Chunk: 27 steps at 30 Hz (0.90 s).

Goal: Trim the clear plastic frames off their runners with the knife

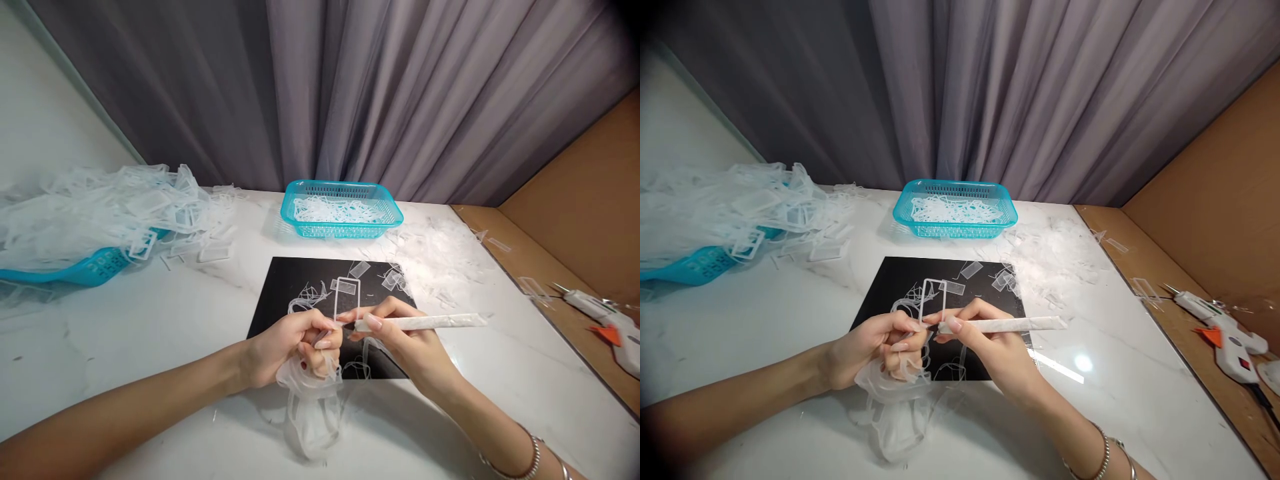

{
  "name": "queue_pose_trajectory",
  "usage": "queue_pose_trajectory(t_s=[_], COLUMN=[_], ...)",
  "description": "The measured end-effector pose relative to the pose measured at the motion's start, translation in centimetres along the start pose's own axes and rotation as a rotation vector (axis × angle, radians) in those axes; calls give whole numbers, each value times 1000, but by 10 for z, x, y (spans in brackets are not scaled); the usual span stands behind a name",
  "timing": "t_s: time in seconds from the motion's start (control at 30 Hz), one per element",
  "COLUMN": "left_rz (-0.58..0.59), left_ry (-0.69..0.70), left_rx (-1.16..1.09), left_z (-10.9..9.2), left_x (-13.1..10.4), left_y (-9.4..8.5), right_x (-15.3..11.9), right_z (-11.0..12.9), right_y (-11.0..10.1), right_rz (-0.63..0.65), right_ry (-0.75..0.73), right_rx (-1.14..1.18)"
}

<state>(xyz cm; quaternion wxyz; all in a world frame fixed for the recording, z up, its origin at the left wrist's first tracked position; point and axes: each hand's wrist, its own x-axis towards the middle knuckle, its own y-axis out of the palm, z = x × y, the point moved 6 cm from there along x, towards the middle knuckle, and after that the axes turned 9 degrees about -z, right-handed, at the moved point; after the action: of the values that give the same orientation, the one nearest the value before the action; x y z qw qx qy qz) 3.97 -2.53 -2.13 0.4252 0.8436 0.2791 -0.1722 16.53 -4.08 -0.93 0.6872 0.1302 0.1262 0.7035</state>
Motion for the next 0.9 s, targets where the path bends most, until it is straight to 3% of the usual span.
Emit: queue_pose_trajectory(t_s=[0.23, 0.47, 0.9], left_rz=[88, 145, 163], left_ry=[-19, -99, -140], left_rx=[-157, -233, -317], left_z=[0, 3, 5], left_x=[-1, 0, 1], left_y=[7, 11, 12], right_x=[-1, 0, -3], right_z=[1, -4, -7], right_y=[4, 4, 9], right_rz=[43, -19, -1], right_ry=[9, 0, -4], right_rx=[56, 76, 72])
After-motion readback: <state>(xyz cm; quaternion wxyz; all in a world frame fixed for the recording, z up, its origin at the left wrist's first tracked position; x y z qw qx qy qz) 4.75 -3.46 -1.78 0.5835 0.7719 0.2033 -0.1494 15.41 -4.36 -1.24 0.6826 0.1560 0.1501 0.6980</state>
